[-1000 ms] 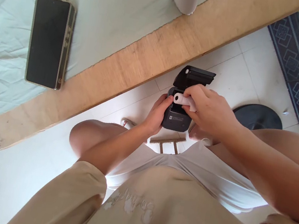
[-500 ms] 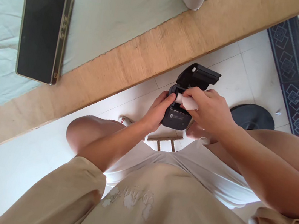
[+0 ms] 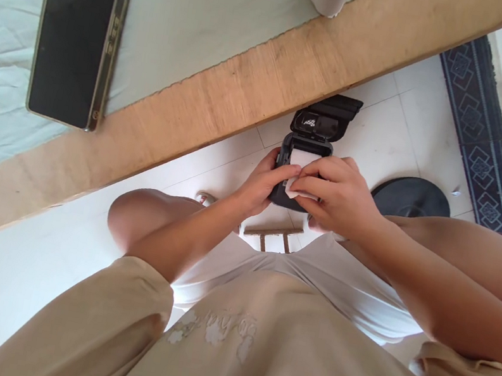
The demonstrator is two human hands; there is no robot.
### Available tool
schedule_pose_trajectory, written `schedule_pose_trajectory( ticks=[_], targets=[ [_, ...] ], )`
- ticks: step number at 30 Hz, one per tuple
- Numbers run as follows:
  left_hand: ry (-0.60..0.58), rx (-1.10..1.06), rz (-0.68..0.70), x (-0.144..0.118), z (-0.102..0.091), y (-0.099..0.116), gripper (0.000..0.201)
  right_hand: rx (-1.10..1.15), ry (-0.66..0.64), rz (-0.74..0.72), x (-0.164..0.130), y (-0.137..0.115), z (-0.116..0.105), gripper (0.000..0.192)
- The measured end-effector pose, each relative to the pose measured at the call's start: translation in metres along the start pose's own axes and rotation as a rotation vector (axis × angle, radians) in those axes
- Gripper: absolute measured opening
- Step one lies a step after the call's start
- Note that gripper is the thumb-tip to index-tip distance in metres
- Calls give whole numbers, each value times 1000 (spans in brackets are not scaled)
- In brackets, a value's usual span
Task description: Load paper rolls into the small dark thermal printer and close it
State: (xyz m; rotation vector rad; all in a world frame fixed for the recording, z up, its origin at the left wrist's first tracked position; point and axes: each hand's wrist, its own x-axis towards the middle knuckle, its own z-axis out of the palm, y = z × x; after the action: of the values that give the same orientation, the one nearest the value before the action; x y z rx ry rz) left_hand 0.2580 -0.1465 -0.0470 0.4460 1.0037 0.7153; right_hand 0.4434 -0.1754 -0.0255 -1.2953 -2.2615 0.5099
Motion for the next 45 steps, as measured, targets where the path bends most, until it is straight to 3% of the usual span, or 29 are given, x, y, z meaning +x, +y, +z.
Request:
schedule_pose_trajectory(
  ticks=[4,11,12,15,18,22,24,28,31,33,37,45],
  targets=[
    [-5,75,3,1,-2,-2,53,88,47,14,1,-1,-10,32],
    [-76,93,-11,2,-4,-2,71,31,310,451,6,14,-36,15],
    [-84,97,-10,3,-4,-2,71,48,322,482,6,17,-36,21],
    [-90,101,0,3,-3,-3,69,248,301,509,7,26,-31,43],
    [-87,102,10,2,-3,-4,67,408,278,506,9,32,-23,48],
    [-78,96,-7,1,-3,-6,66,364,237,491,11,29,-20,37],
    [-67,90,-13,2,-3,-6,66,303,149,457,11,25,-21,28],
    [-70,46,8,3,-6,-6,71,212,-64,306,8,22,-23,29],
    [-97,21,10,2,-8,-5,71,270,-113,241,6,22,-20,29],
    [-116,17,3,0,-7,-3,66,338,-87,270,5,22,-16,36],
    [-101,-5,1,-4,-1,2,62,487,-79,456,4,27,-8,71],
    [-95,-33,-4,-4,-5,2,64,560,-114,451,2,34,1,72]
  ],
)
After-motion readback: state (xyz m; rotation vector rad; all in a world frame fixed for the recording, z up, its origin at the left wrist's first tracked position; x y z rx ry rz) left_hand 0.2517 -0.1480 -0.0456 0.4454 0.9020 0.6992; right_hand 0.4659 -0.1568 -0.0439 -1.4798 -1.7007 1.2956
